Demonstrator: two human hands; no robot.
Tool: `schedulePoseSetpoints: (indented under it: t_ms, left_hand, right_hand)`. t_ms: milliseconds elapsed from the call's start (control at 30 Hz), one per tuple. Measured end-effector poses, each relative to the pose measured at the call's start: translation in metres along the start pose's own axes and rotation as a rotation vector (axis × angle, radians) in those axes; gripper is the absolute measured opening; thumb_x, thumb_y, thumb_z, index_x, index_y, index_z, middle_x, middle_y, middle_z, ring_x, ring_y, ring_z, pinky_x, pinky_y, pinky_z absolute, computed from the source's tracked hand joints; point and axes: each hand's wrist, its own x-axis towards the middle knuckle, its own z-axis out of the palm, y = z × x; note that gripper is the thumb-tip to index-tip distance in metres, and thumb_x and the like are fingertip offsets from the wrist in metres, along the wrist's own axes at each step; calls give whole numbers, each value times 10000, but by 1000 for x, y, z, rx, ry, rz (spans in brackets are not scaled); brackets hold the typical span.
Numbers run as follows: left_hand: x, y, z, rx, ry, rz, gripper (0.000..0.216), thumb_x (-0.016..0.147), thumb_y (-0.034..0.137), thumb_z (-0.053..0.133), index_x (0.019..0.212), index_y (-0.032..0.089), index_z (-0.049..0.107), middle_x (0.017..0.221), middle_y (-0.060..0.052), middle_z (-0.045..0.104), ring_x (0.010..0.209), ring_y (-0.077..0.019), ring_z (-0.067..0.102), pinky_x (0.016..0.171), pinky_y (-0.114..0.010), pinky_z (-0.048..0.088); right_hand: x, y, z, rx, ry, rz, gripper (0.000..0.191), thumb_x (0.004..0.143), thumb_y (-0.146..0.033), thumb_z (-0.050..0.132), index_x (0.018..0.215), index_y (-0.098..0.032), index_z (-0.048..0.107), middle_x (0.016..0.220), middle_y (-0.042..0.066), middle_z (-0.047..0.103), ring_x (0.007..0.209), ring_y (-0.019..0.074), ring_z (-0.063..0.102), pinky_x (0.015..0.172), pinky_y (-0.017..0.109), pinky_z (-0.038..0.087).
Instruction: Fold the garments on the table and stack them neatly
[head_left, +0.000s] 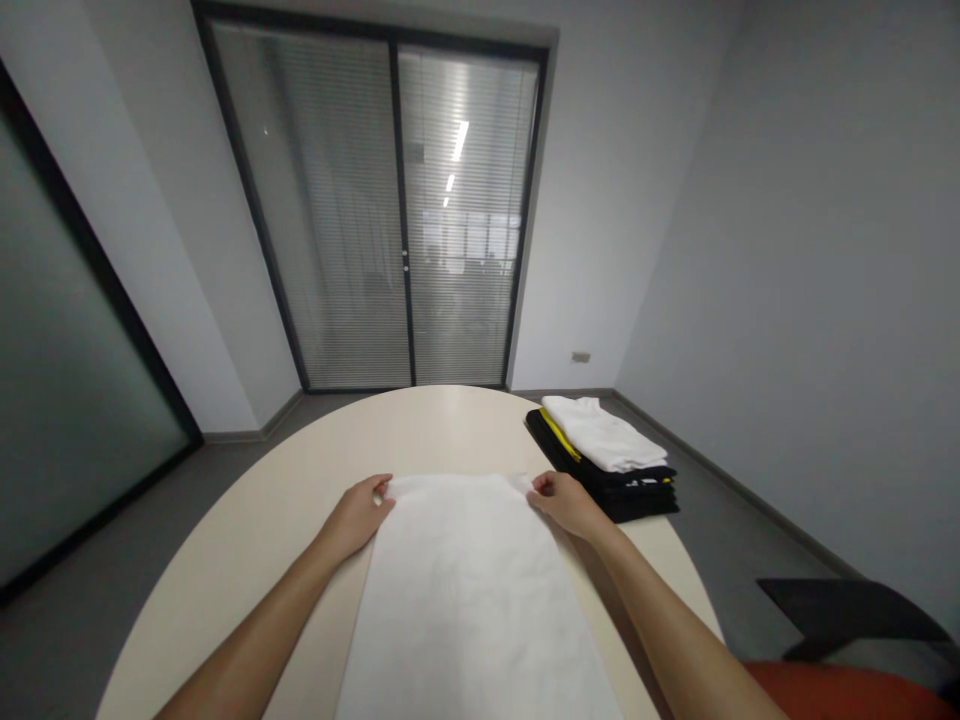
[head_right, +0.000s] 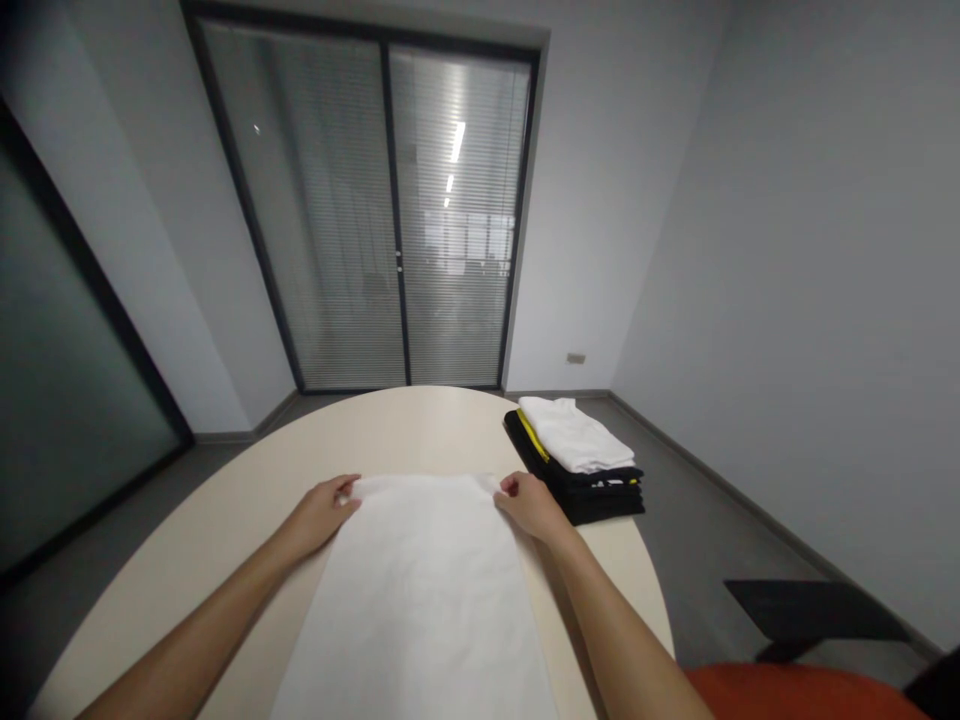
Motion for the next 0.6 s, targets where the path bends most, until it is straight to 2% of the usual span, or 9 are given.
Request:
schedulePoseSetpoints:
  t_ms: [67,133,200,300,367,433,500,600]
  left_hand:
    - [0,3,-1,-1,-17,0,215,755,267,594,925,159,670,899,-55,709,809,-201,677,775,-287,490]
    - [-2,5,-1,-6,-33,-15,156,794,288,559,865,168,629,814,-23,680,613,-161,654,677,-272,481]
    - [-6,6,-2,-36,-60,-38,169,842,314,521,902,172,588,740,18,630,477,-123,611,581,-240,447]
    - [-11,8,-2,-173,-123,-146,235,875,371,531,1004,176,539,714,44,576,461,-116,635,476,-188,369]
    - [-11,11,-2,-316,-110,-259,333,858,427,589,1076,186,513,811,14,599,514,-131,678,444,-169,354]
    - [-9,14,-2,-454,-42,-306,426,817,469,655,1110,201,502,954,-34,617,601,-151,717,462,-175,417]
    - [-5,18,-3,-572,28,-257,485,770,493,706,1104,202,506,1048,-65,620,687,-165,732,528,-208,498]
    - [-1,28,-6,-675,108,-147,552,704,544,747,1063,179,540,1071,-83,645,796,-187,727,669,-278,574]
  right_hand:
    - [0,-2,2,166,-16,30,143,750,-265,630,825,-167,558,679,-11,615,556,119,564,524,227,395]
    - [-2,-6,4,330,-44,83,188,763,-289,625,863,-187,502,626,-55,560,460,101,533,446,209,356]
    - [-4,-11,5,448,-67,135,240,779,-322,632,901,-203,464,613,-75,537,422,103,543,400,193,334]
    - [-9,-19,5,547,-64,188,312,785,-362,669,953,-212,453,659,-64,559,451,125,605,387,187,378]
    - [-10,-23,4,604,-35,197,349,788,-369,690,1007,-209,471,738,-34,589,518,149,663,433,213,467]
    - [-9,-24,4,667,9,169,382,799,-365,694,1081,-207,491,841,6,610,620,175,712,527,255,550]
    - [-6,-25,4,719,54,98,422,812,-376,692,1148,-207,502,927,38,618,724,191,733,646,294,593]
    - [-1,-25,4,748,97,-35,496,815,-449,692,1206,-200,517,1012,67,637,838,198,723,784,332,594]
